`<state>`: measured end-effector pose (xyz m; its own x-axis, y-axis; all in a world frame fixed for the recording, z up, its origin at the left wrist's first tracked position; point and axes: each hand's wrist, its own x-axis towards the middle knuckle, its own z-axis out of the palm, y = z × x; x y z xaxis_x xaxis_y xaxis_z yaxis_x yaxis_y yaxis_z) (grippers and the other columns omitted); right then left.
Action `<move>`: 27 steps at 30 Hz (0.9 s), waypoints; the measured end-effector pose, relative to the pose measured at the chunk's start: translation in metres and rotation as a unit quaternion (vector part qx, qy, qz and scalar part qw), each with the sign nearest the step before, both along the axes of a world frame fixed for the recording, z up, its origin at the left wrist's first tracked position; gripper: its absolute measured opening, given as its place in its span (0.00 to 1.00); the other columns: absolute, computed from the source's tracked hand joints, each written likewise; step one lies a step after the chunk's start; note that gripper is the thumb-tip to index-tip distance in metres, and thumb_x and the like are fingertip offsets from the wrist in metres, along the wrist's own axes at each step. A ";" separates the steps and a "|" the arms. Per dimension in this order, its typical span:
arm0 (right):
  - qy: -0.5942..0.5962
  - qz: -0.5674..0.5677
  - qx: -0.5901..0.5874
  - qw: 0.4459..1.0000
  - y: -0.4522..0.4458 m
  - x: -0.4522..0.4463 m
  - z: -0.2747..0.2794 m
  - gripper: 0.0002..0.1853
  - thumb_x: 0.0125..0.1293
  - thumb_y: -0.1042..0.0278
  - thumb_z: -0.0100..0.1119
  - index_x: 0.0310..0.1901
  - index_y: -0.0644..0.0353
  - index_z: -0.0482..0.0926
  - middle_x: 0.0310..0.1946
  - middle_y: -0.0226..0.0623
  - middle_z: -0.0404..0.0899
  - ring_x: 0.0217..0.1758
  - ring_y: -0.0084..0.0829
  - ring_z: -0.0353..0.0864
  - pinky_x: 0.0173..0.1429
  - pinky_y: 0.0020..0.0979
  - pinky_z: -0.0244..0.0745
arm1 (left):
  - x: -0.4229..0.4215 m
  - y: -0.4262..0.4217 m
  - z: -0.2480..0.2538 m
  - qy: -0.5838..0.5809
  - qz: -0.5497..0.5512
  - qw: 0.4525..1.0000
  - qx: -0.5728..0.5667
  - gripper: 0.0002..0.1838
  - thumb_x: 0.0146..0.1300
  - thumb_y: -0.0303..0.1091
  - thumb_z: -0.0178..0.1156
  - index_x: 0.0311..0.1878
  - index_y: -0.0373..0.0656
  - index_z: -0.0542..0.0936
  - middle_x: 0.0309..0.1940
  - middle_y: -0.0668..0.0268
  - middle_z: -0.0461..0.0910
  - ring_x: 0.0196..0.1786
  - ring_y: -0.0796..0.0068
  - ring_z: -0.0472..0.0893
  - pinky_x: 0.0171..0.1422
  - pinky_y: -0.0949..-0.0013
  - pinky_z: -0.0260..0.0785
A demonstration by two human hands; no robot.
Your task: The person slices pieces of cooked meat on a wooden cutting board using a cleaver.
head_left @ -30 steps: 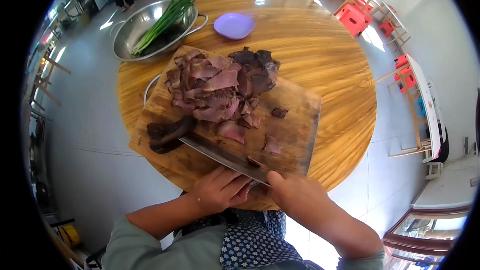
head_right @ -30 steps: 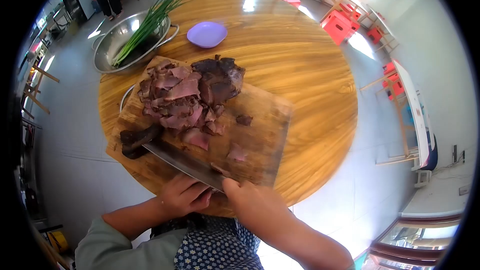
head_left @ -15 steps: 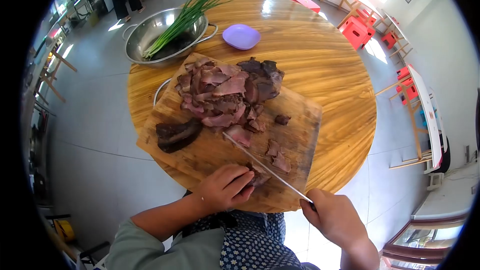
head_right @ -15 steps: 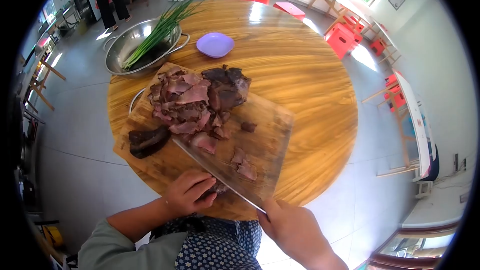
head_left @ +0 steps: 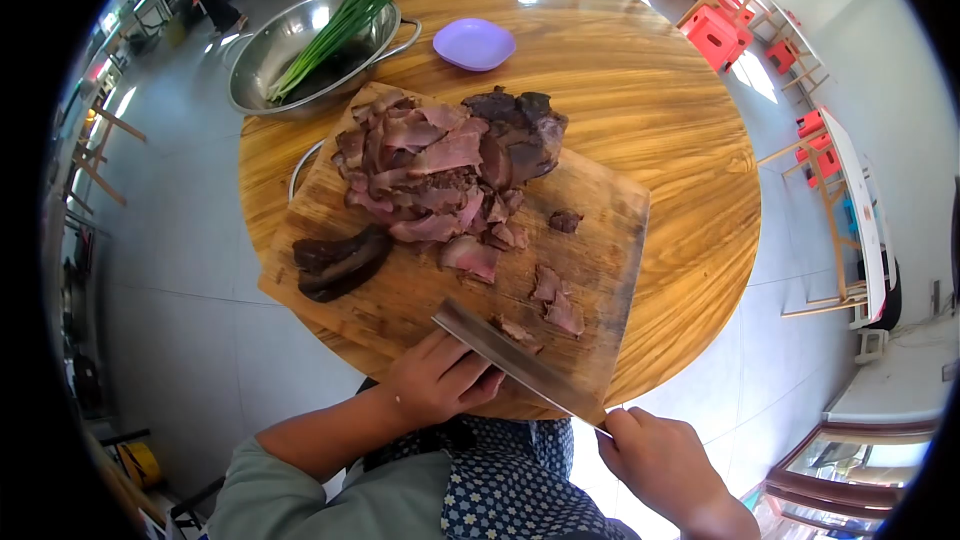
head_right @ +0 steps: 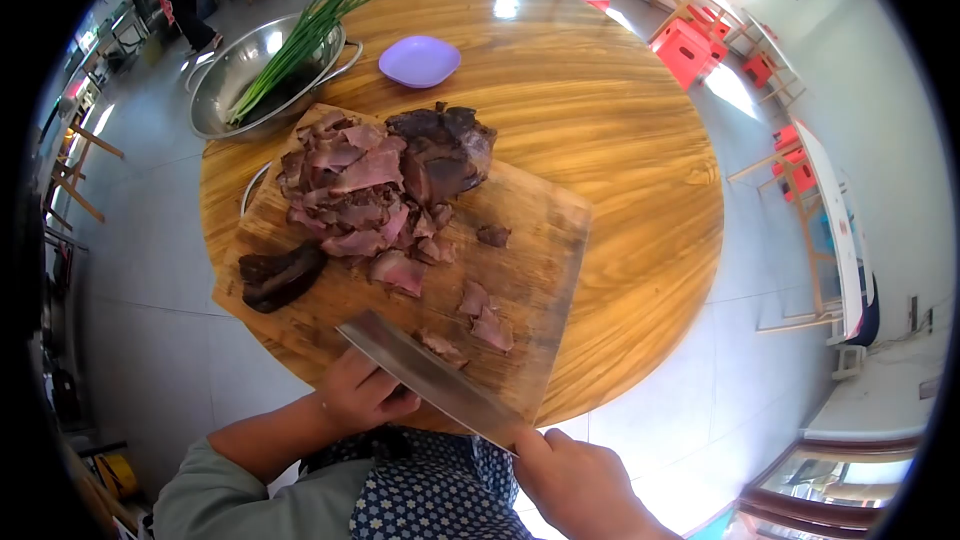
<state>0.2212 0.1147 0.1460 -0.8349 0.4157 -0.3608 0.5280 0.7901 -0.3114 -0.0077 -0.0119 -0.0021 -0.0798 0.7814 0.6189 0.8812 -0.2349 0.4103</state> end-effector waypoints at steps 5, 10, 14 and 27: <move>-0.060 -0.053 -0.011 0.997 -0.001 0.023 0.014 0.05 0.71 0.67 0.58 0.41 0.59 0.75 0.31 0.47 0.81 0.31 0.55 0.81 0.34 0.50 0.76 | -0.001 0.003 0.000 -0.036 -0.016 0.999 -0.005 0.19 0.55 0.30 0.74 0.49 0.35 0.84 0.48 0.53 0.82 0.48 0.50 0.85 0.55 0.56 0.82; -0.091 -0.049 -0.035 0.994 0.009 0.003 0.014 0.07 0.72 0.66 0.57 0.40 0.59 0.75 0.32 0.48 0.81 0.31 0.55 0.81 0.35 0.51 0.77 | 0.000 0.000 -0.002 -0.059 -0.006 0.998 -0.033 0.18 0.56 0.30 0.74 0.48 0.34 0.84 0.48 0.54 0.82 0.50 0.52 0.85 0.56 0.58 0.82; -0.117 -0.011 -0.067 0.991 0.026 -0.026 0.010 0.07 0.71 0.67 0.59 0.39 0.60 0.74 0.26 0.45 0.82 0.28 0.50 0.83 0.34 0.47 0.78 | -0.008 0.006 0.001 -0.058 -0.028 0.997 -0.034 0.18 0.56 0.30 0.74 0.49 0.34 0.85 0.49 0.54 0.82 0.49 0.53 0.85 0.57 0.58 0.82; 0.094 0.005 -0.066 0.993 0.051 -0.063 -0.030 0.09 0.75 0.63 0.57 0.45 0.58 0.71 0.29 0.49 0.81 0.34 0.58 0.82 0.36 0.52 0.75 | 0.000 0.006 0.009 -0.059 -0.005 0.998 -0.008 0.23 0.52 0.29 0.76 0.52 0.37 0.84 0.49 0.57 0.82 0.46 0.57 0.84 0.51 0.61 0.81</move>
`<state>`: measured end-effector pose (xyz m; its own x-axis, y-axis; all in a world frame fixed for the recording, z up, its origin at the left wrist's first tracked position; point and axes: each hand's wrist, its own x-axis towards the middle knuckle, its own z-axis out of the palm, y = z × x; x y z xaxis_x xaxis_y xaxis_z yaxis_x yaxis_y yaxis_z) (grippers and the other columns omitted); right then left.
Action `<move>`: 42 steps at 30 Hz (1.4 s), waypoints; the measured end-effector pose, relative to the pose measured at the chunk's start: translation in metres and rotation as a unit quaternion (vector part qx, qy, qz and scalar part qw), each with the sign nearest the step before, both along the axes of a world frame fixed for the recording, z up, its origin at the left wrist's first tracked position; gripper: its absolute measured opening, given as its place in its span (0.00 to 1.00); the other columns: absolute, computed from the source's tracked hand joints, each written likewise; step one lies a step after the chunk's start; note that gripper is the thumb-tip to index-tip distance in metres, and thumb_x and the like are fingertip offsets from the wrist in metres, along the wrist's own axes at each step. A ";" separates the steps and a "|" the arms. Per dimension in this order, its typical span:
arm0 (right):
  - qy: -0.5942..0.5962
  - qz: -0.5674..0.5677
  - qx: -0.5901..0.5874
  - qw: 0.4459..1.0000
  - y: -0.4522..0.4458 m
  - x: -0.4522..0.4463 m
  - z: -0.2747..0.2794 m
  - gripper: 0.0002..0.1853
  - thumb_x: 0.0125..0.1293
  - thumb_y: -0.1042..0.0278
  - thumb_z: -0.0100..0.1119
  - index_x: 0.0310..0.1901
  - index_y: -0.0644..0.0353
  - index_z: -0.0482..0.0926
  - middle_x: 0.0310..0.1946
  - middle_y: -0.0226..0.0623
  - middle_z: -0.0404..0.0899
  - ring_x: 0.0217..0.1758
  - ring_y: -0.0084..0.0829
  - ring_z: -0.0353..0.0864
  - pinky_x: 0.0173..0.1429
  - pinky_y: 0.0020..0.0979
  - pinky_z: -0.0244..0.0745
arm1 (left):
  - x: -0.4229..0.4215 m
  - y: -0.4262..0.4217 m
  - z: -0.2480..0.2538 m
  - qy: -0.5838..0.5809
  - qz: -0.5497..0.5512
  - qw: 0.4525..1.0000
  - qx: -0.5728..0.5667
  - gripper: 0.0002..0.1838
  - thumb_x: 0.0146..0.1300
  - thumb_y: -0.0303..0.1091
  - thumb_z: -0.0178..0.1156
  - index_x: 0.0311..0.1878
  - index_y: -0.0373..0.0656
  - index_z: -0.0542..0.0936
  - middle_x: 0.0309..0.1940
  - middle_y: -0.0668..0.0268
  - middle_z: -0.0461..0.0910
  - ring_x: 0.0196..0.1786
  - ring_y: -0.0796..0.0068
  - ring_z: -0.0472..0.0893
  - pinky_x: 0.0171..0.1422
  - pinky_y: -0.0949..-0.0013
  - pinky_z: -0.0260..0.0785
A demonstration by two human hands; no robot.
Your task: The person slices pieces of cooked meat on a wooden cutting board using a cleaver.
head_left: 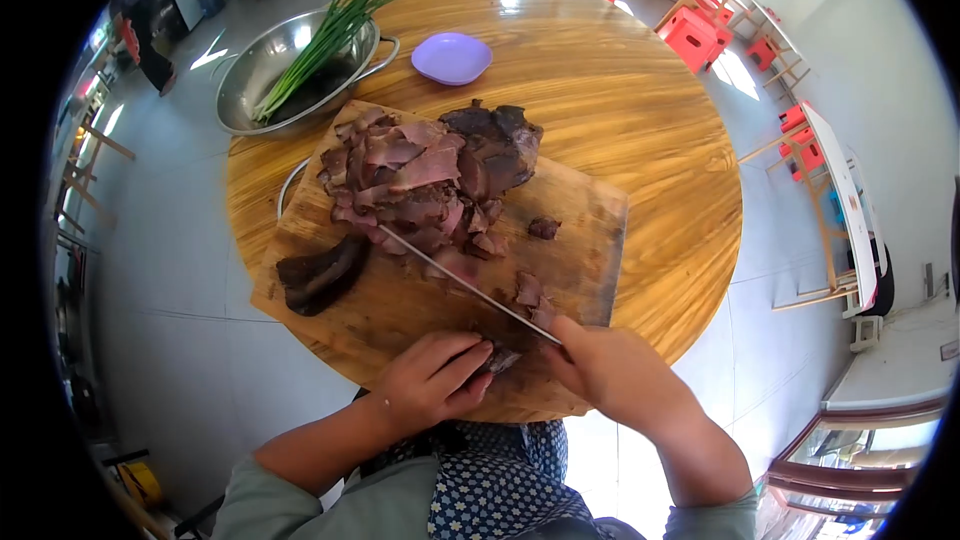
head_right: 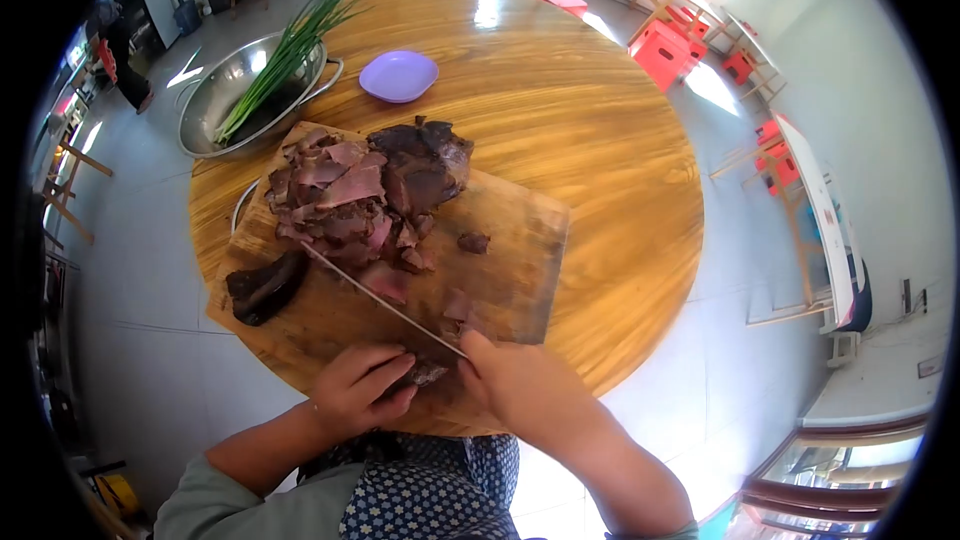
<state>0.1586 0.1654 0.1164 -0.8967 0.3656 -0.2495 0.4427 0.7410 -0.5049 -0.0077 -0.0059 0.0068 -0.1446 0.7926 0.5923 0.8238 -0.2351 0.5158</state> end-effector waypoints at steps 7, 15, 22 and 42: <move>-0.045 -0.050 -0.003 0.998 -0.015 0.032 0.038 0.10 0.74 0.63 0.59 0.42 0.61 0.75 0.28 0.48 0.81 0.32 0.55 0.82 0.37 0.49 0.76 | 0.001 -0.001 -0.012 0.014 0.009 0.998 0.057 0.23 0.48 0.29 0.79 0.49 0.37 0.85 0.46 0.55 0.81 0.43 0.57 0.84 0.45 0.62 0.80; -0.071 -0.029 0.017 0.997 -0.044 0.051 0.020 0.10 0.72 0.64 0.61 0.38 0.60 0.73 0.28 0.45 0.80 0.28 0.50 0.81 0.33 0.46 0.77 | 0.002 -0.004 -0.012 0.018 0.020 0.999 0.023 0.22 0.52 0.30 0.78 0.50 0.38 0.84 0.49 0.57 0.81 0.44 0.55 0.84 0.48 0.60 0.81; -0.113 -0.015 0.024 0.993 -0.054 0.061 0.024 0.10 0.71 0.64 0.61 0.39 0.60 0.72 0.28 0.44 0.81 0.29 0.49 0.83 0.33 0.46 0.78 | -0.002 -0.006 -0.009 0.025 0.005 1.000 -0.002 0.20 0.52 0.31 0.77 0.48 0.37 0.84 0.48 0.55 0.82 0.47 0.52 0.84 0.55 0.56 0.81; -0.172 0.031 -0.070 0.982 -0.018 -0.015 0.013 0.10 0.74 0.64 0.57 0.42 0.61 0.70 0.29 0.45 0.82 0.31 0.52 0.84 0.35 0.49 0.78 | -0.006 -0.001 -0.005 0.003 -0.013 0.999 -0.029 0.18 0.55 0.32 0.75 0.48 0.36 0.85 0.45 0.58 0.85 0.45 0.56 0.85 0.53 0.61 0.82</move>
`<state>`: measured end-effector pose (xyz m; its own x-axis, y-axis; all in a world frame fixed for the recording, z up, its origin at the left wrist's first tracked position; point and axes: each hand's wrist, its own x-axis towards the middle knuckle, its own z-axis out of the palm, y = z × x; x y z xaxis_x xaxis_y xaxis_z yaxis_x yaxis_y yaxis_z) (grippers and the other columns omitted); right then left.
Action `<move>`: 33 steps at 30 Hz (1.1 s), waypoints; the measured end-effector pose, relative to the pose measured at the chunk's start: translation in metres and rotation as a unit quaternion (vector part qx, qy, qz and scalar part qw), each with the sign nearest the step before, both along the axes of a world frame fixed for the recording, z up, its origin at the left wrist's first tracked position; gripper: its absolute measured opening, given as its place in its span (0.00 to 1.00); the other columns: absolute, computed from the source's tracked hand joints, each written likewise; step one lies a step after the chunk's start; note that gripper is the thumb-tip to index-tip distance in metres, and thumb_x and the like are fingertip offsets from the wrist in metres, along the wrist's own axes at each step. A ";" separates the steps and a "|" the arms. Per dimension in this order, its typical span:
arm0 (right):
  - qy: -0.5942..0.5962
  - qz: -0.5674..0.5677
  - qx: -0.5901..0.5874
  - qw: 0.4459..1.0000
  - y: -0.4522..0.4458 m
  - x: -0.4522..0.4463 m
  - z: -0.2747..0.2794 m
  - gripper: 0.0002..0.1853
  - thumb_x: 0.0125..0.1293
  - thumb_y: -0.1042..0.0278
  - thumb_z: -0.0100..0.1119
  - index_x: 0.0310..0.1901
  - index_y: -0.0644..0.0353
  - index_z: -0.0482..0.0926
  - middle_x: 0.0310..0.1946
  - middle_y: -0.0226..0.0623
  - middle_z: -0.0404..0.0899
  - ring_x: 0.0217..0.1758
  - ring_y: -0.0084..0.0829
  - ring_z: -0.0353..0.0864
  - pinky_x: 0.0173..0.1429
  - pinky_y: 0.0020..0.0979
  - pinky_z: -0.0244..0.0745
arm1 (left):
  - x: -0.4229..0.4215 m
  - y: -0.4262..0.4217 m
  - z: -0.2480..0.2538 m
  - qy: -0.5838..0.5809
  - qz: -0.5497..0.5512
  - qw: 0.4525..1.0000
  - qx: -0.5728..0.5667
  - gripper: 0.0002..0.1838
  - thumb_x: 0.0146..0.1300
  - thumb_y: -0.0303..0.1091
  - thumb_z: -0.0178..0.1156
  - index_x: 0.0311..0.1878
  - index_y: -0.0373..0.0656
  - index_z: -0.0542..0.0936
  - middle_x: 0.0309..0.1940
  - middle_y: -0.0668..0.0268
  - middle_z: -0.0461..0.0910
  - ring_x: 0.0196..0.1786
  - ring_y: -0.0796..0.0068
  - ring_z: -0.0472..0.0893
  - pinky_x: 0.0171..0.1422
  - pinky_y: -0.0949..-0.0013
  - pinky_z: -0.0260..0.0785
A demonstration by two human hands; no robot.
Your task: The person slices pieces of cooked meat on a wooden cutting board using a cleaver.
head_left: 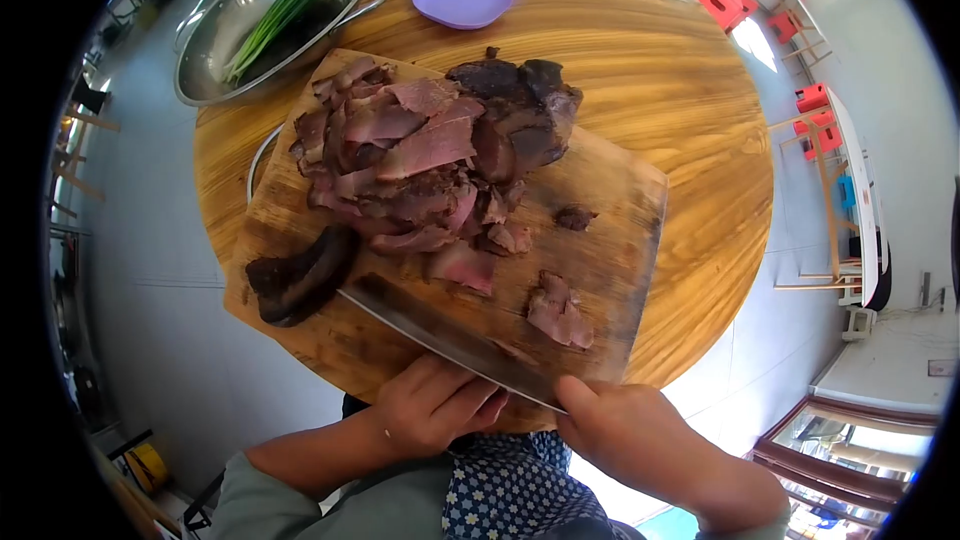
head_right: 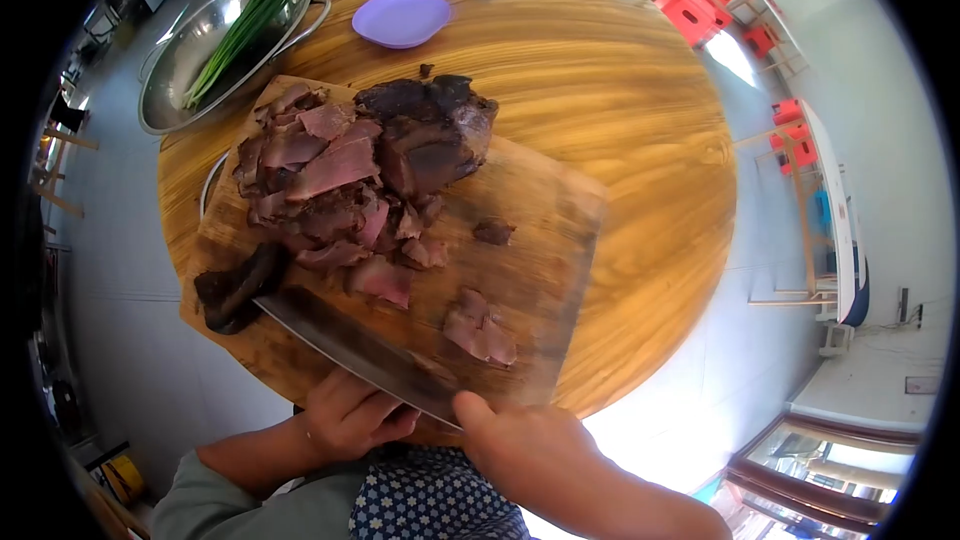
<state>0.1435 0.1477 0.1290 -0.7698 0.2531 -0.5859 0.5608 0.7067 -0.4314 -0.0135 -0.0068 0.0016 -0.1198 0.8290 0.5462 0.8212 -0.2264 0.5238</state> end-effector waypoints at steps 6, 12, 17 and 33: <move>0.149 -0.034 0.011 0.988 0.018 0.004 -0.014 0.10 0.74 0.63 0.58 0.44 0.59 0.71 0.29 0.50 0.81 0.33 0.57 0.82 0.37 0.51 0.77 | 0.004 -0.001 -0.001 0.011 0.003 1.000 0.019 0.21 0.53 0.31 0.77 0.50 0.36 0.84 0.47 0.58 0.83 0.45 0.57 0.85 0.51 0.60 0.81; 0.113 -0.082 0.051 0.989 0.010 0.043 0.032 0.09 0.73 0.63 0.60 0.43 0.59 0.75 0.28 0.48 0.81 0.31 0.55 0.81 0.35 0.48 0.75 | 0.005 -0.003 -0.004 0.005 0.021 0.998 0.062 0.24 0.50 0.30 0.79 0.50 0.35 0.83 0.47 0.55 0.82 0.44 0.56 0.84 0.48 0.59 0.80; 0.114 -0.079 0.067 0.988 -0.014 0.060 0.024 0.09 0.73 0.63 0.60 0.41 0.60 0.76 0.28 0.46 0.81 0.29 0.53 0.82 0.34 0.47 0.77 | 0.007 -0.004 -0.007 0.019 0.025 0.998 0.056 0.24 0.52 0.32 0.79 0.51 0.36 0.83 0.48 0.57 0.81 0.46 0.57 0.84 0.48 0.60 0.79; -0.015 -0.092 0.064 0.994 -0.029 0.096 0.048 0.05 0.71 0.69 0.58 0.39 0.59 0.73 0.31 0.48 0.80 0.33 0.55 0.81 0.35 0.51 0.76 | 0.001 -0.004 -0.006 -0.004 -0.012 1.000 0.002 0.20 0.53 0.33 0.77 0.47 0.33 0.84 0.47 0.53 0.82 0.47 0.51 0.84 0.52 0.56 0.79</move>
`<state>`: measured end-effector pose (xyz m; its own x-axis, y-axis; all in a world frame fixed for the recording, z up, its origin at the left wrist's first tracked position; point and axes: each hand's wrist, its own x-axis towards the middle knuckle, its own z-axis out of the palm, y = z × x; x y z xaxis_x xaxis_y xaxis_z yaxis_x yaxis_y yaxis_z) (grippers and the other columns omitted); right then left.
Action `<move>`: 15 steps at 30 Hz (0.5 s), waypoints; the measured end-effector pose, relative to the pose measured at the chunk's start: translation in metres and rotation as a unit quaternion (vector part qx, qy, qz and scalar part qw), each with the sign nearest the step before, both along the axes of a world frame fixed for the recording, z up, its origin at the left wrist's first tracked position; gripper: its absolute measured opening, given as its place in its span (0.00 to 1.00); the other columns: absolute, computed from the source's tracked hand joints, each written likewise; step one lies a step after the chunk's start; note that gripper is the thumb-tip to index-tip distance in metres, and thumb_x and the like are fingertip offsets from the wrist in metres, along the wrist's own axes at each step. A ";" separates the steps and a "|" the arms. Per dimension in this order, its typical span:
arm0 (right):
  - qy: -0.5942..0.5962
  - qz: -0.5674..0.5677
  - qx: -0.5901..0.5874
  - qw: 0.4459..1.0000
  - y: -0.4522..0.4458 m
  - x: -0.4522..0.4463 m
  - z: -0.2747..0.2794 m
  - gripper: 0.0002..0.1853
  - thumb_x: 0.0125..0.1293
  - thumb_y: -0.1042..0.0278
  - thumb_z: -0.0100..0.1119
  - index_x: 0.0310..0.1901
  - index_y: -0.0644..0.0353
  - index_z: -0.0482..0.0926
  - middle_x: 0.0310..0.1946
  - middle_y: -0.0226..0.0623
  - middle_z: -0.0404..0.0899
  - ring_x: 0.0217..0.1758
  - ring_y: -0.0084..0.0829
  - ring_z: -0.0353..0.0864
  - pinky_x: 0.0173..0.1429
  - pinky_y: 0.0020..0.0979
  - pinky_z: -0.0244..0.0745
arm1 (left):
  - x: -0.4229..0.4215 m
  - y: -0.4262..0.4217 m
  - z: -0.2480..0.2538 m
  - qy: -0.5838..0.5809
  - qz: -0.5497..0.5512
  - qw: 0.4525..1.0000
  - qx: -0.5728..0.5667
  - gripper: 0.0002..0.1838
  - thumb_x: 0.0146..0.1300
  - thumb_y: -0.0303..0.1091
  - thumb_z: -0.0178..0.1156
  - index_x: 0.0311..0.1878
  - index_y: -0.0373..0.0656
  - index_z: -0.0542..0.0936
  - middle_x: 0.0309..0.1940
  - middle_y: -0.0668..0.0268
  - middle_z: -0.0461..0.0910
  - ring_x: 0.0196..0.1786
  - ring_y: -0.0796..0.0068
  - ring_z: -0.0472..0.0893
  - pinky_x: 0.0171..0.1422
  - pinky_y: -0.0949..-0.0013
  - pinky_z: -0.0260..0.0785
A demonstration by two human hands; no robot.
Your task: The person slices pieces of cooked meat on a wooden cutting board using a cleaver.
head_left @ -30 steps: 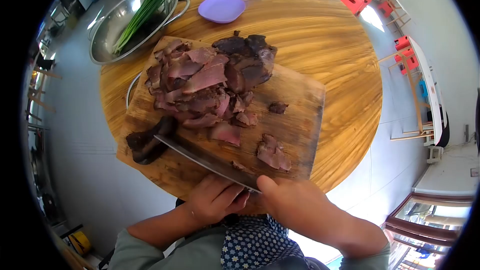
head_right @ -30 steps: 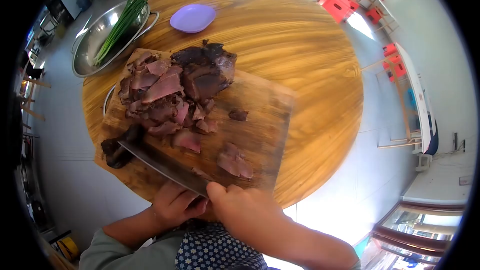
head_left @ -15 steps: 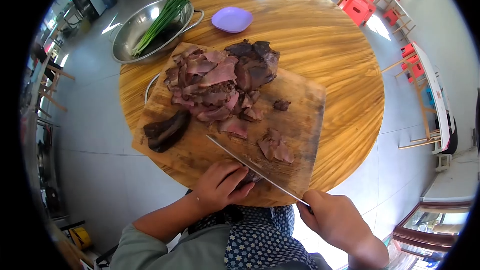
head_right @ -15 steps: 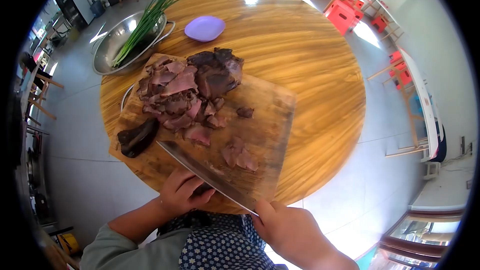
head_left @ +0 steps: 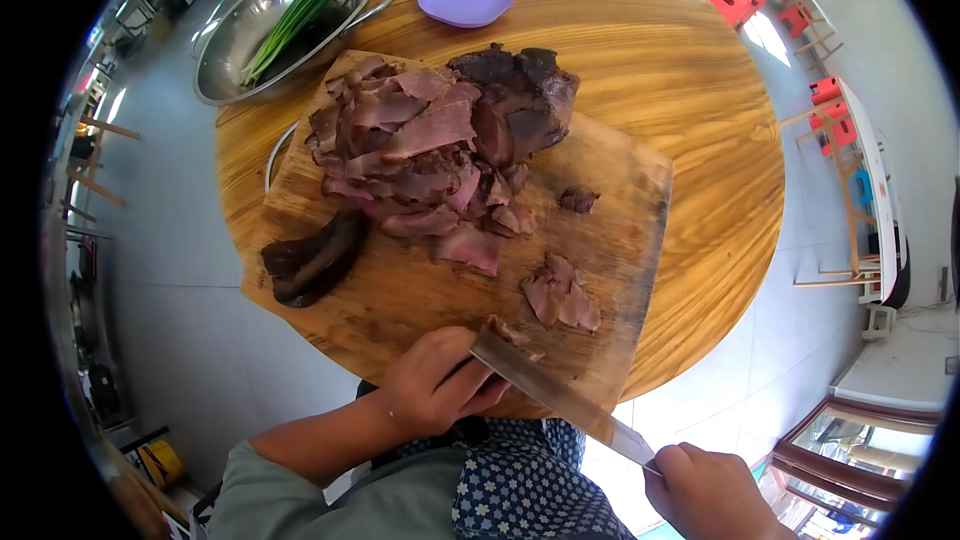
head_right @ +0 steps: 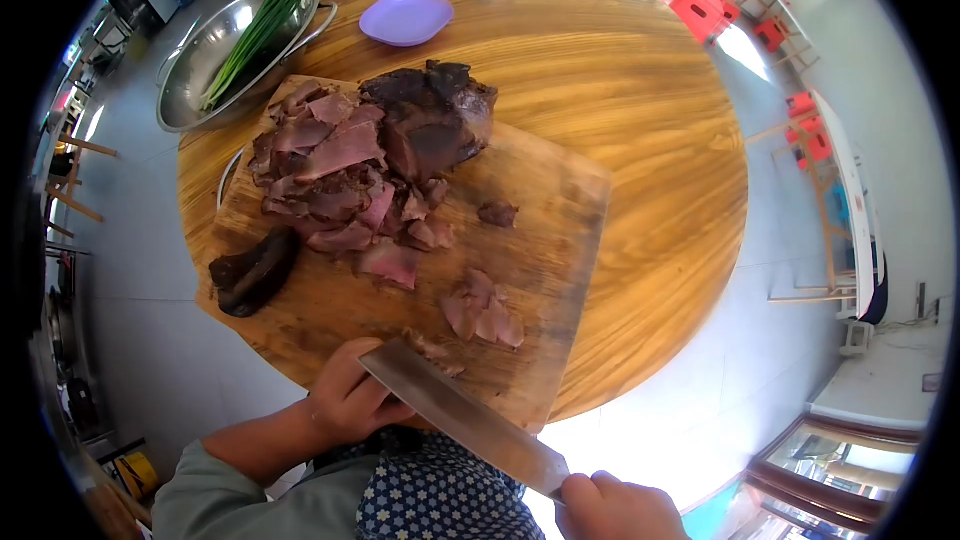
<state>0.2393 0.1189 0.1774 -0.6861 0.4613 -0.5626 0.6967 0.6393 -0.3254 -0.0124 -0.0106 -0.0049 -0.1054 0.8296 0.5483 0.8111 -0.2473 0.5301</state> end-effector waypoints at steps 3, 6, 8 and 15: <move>-0.012 0.010 -0.044 0.999 0.012 -0.012 0.002 0.06 0.71 0.69 0.58 0.39 0.59 0.73 0.30 0.49 0.80 0.32 0.55 0.81 0.35 0.51 0.76 | -0.002 0.001 0.002 0.009 -0.008 1.000 -0.009 0.19 0.56 0.31 0.76 0.48 0.34 0.84 0.48 0.54 0.83 0.47 0.54 0.85 0.52 0.58 0.81; -0.034 0.027 -0.078 0.996 0.023 -0.034 -0.007 0.06 0.71 0.68 0.58 0.40 0.60 0.73 0.31 0.50 0.80 0.32 0.56 0.81 0.36 0.52 0.75 | -0.003 0.001 0.004 0.016 -0.004 1.000 -0.010 0.17 0.57 0.32 0.75 0.48 0.35 0.85 0.48 0.54 0.84 0.47 0.54 0.86 0.54 0.58 0.82; -0.028 0.034 -0.089 0.995 0.030 -0.048 -0.017 0.07 0.72 0.68 0.57 0.40 0.60 0.73 0.31 0.51 0.80 0.33 0.57 0.81 0.36 0.53 0.75 | -0.003 0.001 0.002 0.015 0.006 1.000 -0.009 0.17 0.58 0.32 0.74 0.48 0.35 0.85 0.47 0.54 0.85 0.48 0.54 0.86 0.55 0.57 0.82; 0.048 0.098 -0.081 0.991 0.025 -0.097 -0.055 0.11 0.72 0.63 0.60 0.44 0.61 0.72 0.30 0.48 0.82 0.31 0.55 0.84 0.35 0.51 0.78 | -0.002 -0.002 0.004 0.044 0.010 0.999 -0.003 0.19 0.57 0.33 0.75 0.50 0.36 0.84 0.46 0.56 0.86 0.47 0.54 0.86 0.55 0.56 0.82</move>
